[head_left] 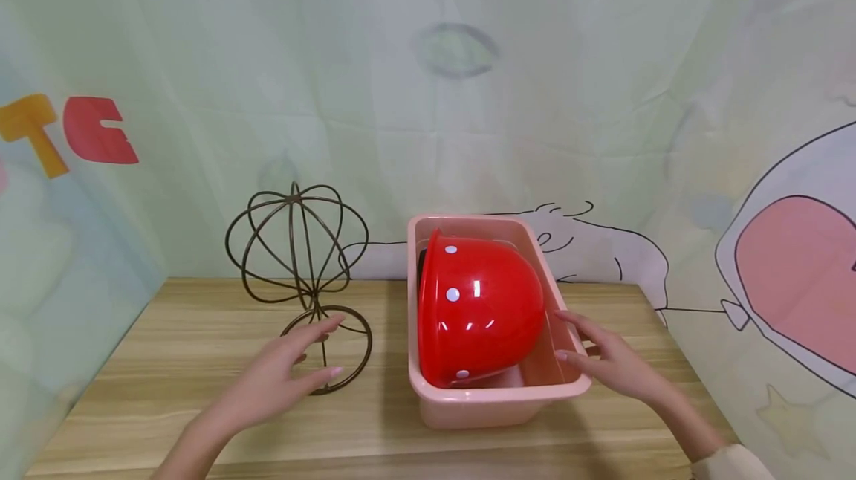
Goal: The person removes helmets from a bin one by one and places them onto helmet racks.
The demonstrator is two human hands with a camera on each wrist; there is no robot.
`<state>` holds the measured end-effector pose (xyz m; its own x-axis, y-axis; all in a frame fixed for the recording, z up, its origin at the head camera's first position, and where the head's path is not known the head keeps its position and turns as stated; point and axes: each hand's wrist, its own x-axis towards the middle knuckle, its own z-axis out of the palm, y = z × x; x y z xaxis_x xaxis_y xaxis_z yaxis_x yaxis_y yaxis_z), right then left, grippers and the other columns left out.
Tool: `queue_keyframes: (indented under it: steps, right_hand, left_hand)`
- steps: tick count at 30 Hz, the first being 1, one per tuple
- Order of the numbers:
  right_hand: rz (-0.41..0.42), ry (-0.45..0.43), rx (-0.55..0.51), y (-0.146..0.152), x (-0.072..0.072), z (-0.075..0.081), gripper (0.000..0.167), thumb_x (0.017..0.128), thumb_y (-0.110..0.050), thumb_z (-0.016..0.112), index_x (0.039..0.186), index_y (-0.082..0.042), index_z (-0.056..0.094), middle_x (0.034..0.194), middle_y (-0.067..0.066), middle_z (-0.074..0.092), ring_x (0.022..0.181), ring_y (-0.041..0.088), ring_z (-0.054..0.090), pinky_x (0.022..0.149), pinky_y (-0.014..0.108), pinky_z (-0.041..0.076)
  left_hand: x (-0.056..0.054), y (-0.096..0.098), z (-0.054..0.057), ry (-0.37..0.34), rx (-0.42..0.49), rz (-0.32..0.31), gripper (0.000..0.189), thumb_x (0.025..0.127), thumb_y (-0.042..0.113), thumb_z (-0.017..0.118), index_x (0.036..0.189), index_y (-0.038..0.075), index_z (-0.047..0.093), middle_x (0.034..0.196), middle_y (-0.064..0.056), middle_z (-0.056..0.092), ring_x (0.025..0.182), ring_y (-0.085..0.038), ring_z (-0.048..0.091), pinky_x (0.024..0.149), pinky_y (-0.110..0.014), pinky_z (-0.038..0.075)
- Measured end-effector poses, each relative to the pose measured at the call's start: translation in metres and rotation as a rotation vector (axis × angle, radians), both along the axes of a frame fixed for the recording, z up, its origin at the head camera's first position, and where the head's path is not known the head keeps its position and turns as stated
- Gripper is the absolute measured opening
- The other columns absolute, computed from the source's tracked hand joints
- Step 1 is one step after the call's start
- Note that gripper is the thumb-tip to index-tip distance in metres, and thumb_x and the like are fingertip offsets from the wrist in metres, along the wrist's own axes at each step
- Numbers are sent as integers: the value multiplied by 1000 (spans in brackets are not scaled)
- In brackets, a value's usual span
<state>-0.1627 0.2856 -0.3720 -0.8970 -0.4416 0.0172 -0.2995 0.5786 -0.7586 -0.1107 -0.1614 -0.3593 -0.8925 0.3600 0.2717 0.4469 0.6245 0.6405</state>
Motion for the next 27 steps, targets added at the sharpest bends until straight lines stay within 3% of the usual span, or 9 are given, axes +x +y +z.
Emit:
queue_keyframes:
  steps: [5,11,18,27]
  right_hand:
    - [-11,-46,-34,-1,2,0,61,87,-22,62,139,-7,34,134,23,41,107,38,52,71,30,55]
    - [-14,-63,-57,-2,2,-1,61,88,-21,62,140,-7,33,136,25,37,110,42,50,71,31,55]
    - [-14,-64,-66,-1,2,-2,60,88,-21,61,140,-8,33,138,24,35,113,44,46,73,32,54]
    - [-16,-68,-79,-1,2,-4,60,89,-21,61,140,-9,33,139,24,33,113,45,45,71,32,55]
  left_hand:
    - [-5,15,3,-12,22,-20,58,85,33,64,135,10,44,126,-12,53,109,-31,53,83,-45,49]
    - [-9,31,7,-80,75,-61,61,85,36,63,136,10,42,127,-11,52,109,-30,52,83,-44,49]
    - [-18,51,9,-49,148,-26,56,84,29,66,133,11,45,118,-6,56,104,-23,55,81,-33,51]
    - [-28,75,16,-142,229,-27,60,82,27,69,135,18,43,117,-3,56,102,-19,55,80,-29,51]
